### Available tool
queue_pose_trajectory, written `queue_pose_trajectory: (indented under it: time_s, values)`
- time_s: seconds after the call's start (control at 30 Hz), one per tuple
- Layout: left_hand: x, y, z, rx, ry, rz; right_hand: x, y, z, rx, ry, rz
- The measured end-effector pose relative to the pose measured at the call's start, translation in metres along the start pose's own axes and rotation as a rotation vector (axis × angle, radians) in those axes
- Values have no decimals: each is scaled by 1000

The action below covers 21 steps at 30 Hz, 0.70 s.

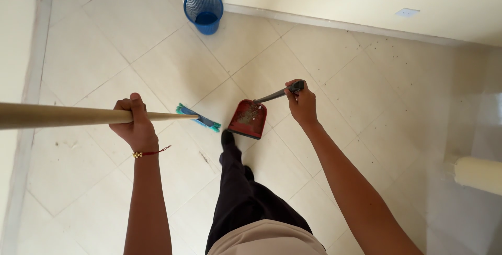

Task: The person sweeps debris into a pile using a broom and then pushes the debris into a long-handled dustpan while moving across a tiled floor.

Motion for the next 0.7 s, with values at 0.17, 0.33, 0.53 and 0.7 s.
queue_pose_trajectory:
  time_s: [0.17,0.33,0.53,0.7]
  values:
    - [-47,-32,37,67,24,-75,-1,-4,66,24,17,21]
    - [-91,-67,78,111,15,-51,0,-9,134,7,45,5]
    - [-134,-90,116,154,-17,24,4,-11,211,-78,40,4]
    - [-162,-102,139,158,-8,58,10,-7,279,-84,52,-35]
Point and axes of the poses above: each hand's wrist, its own z-axis towards the middle knuckle, its own x-axis out of the back of the hand, y = z × x, the point moved 3 cm from there along z, towards the middle knuckle, and after that the axes turned 15 degrees about -x, right-handed, at the moved point
